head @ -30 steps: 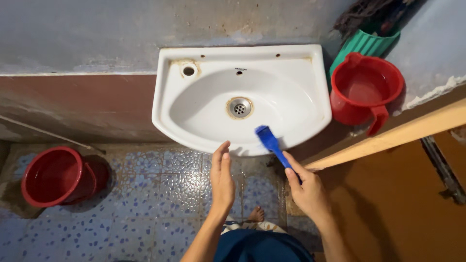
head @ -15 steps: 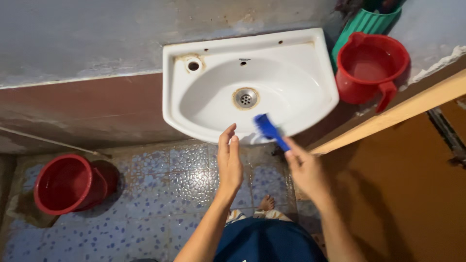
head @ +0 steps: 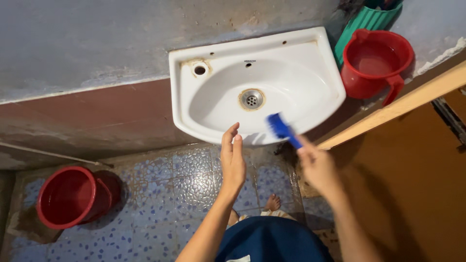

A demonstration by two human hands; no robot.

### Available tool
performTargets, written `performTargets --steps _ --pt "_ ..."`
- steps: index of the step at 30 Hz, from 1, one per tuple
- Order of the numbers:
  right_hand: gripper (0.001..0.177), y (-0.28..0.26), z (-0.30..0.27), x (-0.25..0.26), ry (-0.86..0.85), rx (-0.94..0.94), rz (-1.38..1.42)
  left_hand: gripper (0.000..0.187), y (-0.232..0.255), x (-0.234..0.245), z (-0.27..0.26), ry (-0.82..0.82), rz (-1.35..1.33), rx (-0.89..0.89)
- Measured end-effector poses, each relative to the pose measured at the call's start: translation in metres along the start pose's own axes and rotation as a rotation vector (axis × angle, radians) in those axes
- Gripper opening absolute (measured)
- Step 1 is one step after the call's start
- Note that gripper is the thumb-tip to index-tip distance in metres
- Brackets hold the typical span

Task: The person scrubs a white wall-mounted sink using a blue brush, repeatedly dipping the brush into a red pitcher to wet it. The person cleans the basin, rim, and drain area of the sink.

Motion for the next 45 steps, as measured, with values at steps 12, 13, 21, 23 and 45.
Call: performTargets --steps 12,13,21,23,45 --pt "0.045 -0.01 -0.012 -0.016 -0.077 0.03 -0.007 0.045 -0.004 0.0 -0.009 -0.052 0.024 0.036" --pt "0.046 -0.004 -0.008 -0.007 -0.048 -0.044 -0.013 0.045 -0.002 -0.001 -0.01 -0.057 0.038 0.006" --pt "0.051 0.012 -0.005 0.03 0.013 -0.248 -0.168 0.044 -0.003 -0.003 -0.016 -0.047 0.064 0.015" --pt "0.055 -0.008 -0.017 0.004 -0.07 -0.04 -0.21 0.043 0.001 -0.007 -0.02 -0.035 0.074 -0.03" --pt "0.04 0.02 0.012 0.053 0.339 0.077 -0.166 0.043 -0.011 0.003 -0.015 0.02 0.022 0.035"
Point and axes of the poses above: each hand's wrist, its own z-axis towards the middle knuckle, its own x-axis out of the back of the hand, y = z × x, the point moved 7 cm from there along z, towards the middle knuckle, and after that the axes turned 9 degrees about x, right-handed, at the moved point
